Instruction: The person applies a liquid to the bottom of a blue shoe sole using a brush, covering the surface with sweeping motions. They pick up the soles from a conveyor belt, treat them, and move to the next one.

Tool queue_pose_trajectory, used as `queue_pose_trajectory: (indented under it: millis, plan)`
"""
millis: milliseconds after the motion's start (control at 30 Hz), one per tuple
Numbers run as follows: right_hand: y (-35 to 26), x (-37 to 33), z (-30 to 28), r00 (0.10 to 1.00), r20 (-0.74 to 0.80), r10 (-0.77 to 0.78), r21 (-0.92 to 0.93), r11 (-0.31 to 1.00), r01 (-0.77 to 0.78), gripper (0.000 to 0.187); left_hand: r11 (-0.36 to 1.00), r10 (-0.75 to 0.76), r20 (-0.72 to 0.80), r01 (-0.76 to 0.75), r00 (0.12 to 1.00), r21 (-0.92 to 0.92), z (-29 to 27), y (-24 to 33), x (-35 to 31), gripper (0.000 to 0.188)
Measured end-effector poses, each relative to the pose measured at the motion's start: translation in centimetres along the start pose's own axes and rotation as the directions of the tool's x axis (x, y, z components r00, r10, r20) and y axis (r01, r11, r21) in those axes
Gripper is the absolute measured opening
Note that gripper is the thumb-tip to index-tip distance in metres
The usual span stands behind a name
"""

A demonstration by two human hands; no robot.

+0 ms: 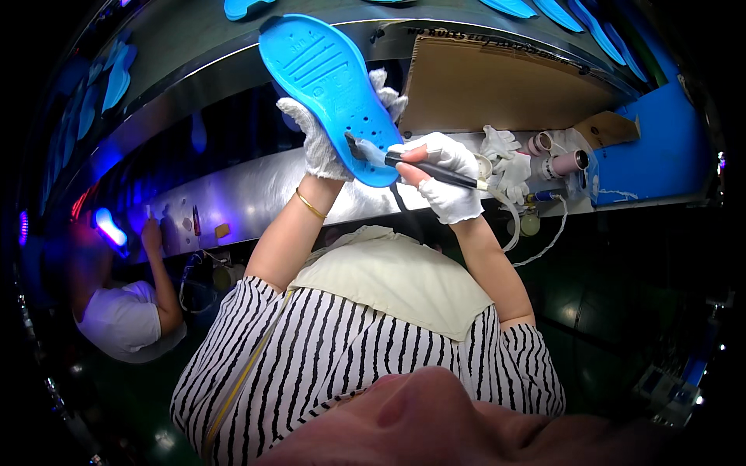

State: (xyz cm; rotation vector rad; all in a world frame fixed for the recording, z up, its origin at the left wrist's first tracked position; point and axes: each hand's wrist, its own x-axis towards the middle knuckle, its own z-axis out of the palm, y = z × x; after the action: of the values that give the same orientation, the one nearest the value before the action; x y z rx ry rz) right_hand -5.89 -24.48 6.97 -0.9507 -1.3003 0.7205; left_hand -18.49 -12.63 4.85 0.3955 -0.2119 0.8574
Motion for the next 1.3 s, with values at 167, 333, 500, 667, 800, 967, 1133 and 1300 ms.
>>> queue_pose_trajectory:
  millis: [167,333,500,667,800,967,1133,1300]
  plan:
    - [0.2,-0.5,-0.3,0.943,0.177,0.283,0.271,0.907,-0.323,0.015,0.996,0.084,0.145,-0.088,0.986,0.024,-1.7,1.1,1.2,0.118]
    - [-0.1,-0.4,-0.3,0.974,0.0,0.227,0.235,0.947,-0.221,0.019,0.979,-0.081,0.216,0.037,0.973,0.202,-0.4,2.3,0.7,0.124]
    - [-1.0,0.3,-0.8,0.843,0.087,0.53,-0.113,0.846,-0.52,0.018,0.881,-0.181,0.329,0.003,0.927,0.474,-0.3,2.9,1.6,0.12]
    - [-0.4,0.8,-2.7,0.81,0.306,0.501,0.004,0.85,-0.527,0.018,0.62,-0.251,0.126,0.059,0.96,0.782,2.3,3.6,1.8,0.119]
    - [-0.1,0.5,-1.3,0.975,0.207,0.075,-0.173,0.984,-0.039,0.016,0.541,-0.308,0.018,0.159,0.951,0.826,2.0,3.7,2.0,0.114]
    - [-0.3,0.8,-0.7,0.938,0.33,0.108,-0.384,0.923,0.029,0.018,0.417,-0.368,-0.21,0.362,0.906,0.834,0.3,3.7,3.2,0.099]
    - [0.4,1.4,-1.9,0.944,0.291,0.156,-0.123,0.984,-0.125,0.02,0.258,-0.24,-0.394,0.449,0.887,0.855,-0.2,3.4,3.5,0.089]
    - [1.2,1.0,-1.3,0.953,0.295,0.073,-0.281,0.96,0.013,0.021,0.294,-0.252,-0.409,0.472,0.877,0.831,1.5,3.7,3.4,0.089]
